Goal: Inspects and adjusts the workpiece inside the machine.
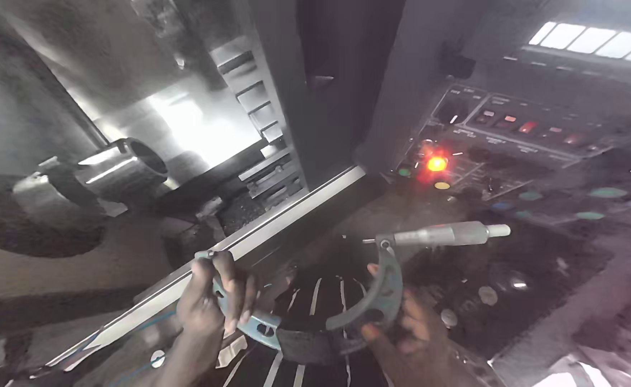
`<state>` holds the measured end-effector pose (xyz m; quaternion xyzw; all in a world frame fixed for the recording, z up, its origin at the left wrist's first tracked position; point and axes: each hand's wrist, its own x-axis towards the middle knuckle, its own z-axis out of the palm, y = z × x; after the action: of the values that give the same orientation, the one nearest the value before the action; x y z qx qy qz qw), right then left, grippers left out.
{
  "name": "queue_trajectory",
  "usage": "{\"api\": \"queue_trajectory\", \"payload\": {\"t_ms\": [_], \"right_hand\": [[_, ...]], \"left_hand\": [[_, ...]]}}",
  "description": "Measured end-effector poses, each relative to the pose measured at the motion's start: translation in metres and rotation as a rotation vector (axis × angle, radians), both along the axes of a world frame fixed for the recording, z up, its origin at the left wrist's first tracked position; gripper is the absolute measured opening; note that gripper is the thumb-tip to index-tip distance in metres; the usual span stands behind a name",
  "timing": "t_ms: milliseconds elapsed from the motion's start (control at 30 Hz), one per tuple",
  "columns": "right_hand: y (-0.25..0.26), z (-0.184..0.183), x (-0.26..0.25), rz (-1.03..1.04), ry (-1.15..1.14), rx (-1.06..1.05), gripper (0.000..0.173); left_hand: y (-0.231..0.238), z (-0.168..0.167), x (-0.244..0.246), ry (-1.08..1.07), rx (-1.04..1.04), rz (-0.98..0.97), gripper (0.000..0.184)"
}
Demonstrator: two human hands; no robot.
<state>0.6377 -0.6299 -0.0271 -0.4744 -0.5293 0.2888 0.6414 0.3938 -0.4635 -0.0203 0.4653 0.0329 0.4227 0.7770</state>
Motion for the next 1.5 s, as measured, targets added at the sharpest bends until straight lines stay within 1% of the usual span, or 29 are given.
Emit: {"api": "queue_trajectory", "payload": {"t_ms": [233, 367, 567, 833, 1033, 1167, 1300, 1500], "right_hand": [[0.029, 0.008, -0.020, 0.016, -0.002, 0.018, 0.061], [0.045, 0.016, -0.033, 0.000, -0.031, 0.009, 0.061], [0.072, 0.027, -0.045, 0.020, -0.070, 0.065, 0.058], [0.094, 0.032, -0.057, 0.031, -0.104, 0.075, 0.058], [0.105, 0.037, -0.061, 0.034, -0.140, 0.082, 0.057], [0.110, 0.036, -0.062, 0.062, -0.139, 0.060, 0.058], [0.110, 0.036, -0.063, 0.093, -0.116, 0.026, 0.060], [0.110, 0.034, -0.067, 0.109, -0.119, 0.031, 0.061]], "left_hand": [[0.031, 0.006, -0.020, -0.010, 0.025, -0.018, 0.054], [0.049, 0.008, -0.031, -0.047, -0.007, -0.038, 0.051], [0.076, 0.009, -0.044, -0.093, 0.038, -0.049, 0.051], [0.100, 0.008, -0.055, -0.072, 0.074, -0.038, 0.051], [0.111, 0.010, -0.058, -0.102, 0.053, -0.049, 0.052], [0.110, 0.008, -0.063, -0.076, 0.043, -0.003, 0.052], [0.110, 0.004, -0.068, -0.068, 0.021, -0.004, 0.052], [0.102, 0.005, -0.077, -0.090, -0.006, 0.019, 0.048]]}}
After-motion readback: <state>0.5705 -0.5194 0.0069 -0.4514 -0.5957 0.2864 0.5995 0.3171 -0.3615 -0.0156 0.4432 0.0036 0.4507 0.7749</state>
